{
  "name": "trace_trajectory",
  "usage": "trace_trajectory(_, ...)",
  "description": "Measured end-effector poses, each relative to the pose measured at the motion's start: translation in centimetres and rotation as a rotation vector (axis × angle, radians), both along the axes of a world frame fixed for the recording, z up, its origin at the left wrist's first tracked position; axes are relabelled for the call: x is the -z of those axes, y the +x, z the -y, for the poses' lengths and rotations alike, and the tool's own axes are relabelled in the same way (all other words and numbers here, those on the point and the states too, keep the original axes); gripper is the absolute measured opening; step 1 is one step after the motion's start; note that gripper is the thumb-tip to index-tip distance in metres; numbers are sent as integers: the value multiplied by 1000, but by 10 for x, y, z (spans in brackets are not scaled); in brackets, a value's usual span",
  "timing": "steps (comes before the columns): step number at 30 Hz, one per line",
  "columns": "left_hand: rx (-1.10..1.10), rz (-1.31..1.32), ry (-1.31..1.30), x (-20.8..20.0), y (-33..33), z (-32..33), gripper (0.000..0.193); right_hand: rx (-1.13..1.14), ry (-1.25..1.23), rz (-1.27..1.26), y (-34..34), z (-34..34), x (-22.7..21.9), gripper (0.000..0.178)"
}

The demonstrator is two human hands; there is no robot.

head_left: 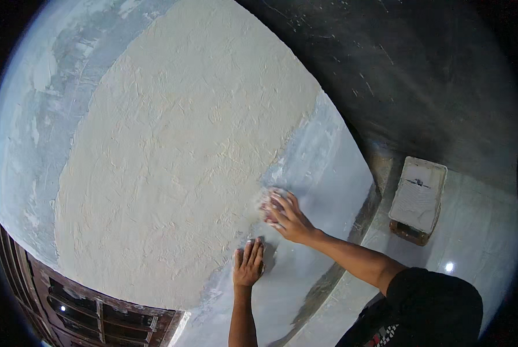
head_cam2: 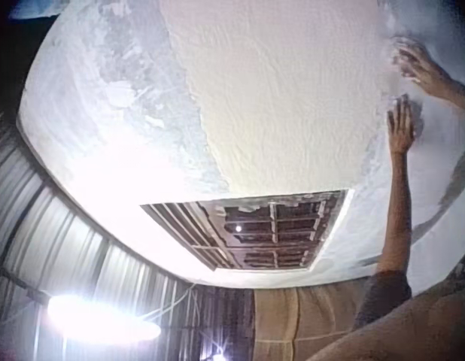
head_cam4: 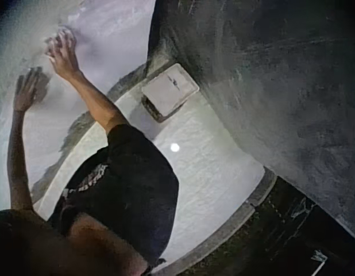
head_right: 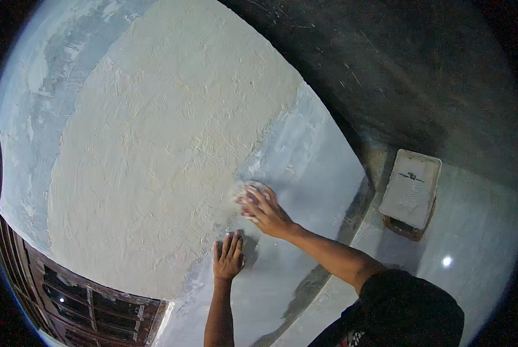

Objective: The person applies wall filler to a wall surface near a window frame with a hand scraper, taking the plaster from a container and spreading it onto the wall.

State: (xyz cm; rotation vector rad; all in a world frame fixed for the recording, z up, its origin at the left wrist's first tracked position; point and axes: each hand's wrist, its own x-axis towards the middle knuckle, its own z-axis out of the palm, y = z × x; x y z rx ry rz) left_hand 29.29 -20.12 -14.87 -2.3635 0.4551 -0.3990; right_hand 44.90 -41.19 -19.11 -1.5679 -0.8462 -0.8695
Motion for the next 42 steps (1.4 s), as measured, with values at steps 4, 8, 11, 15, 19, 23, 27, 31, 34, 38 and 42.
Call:
trace_trajectory(4, 10, 5, -4, -1, 3, 2, 67, 54, -104, 34, 5, -11, -3, 59)
trace_trajectory(8, -35, -27, -24, 1, 1, -2, 67, -43, -116, -52, -9, 5, 46, 66)
trace_trajectory(11, -5, -1, -23, 2, -1, 0, 69, -32, 33, -31, 5, 7, -11, 69)
trace_trajectory(15, -6, -11, -20, 1, 5, 4, 69, 19, -3, -13, 17, -1, -25, 70)
trace_trajectory(19, -8, 0, -26, 2, 4, -1, 66, -53, -54, -96, -8, 0, 54, 69)
trace_trajectory(23, -14, 14, -12, -1, 1, 2, 66, -14, 66, 30, 5, 2, -35, 65)
trace_trajectory(27, -25, -19, -31, 1, 4, 4, 66, 66, 17, -1, 8, -13, -36, 57)
trace_trajectory(31, -17, 15, 15, 2, 0, 0, 69, -86, -54, -84, -24, 1, 29, 57)
trace_trajectory(34, 1, 32, 28, 2, 2, -3, 70, -41, 17, -70, -9, -5, -21, 62)
trace_trajectory(38, -13, 8, 15, -3, 4, 6, 66, 17, 67, -63, 13, -21, -67, 65)
trace_trajectory(42, -33, 3, 6, -5, 1, 7, 70, -38, -25, -38, -17, -13, 15, 67)
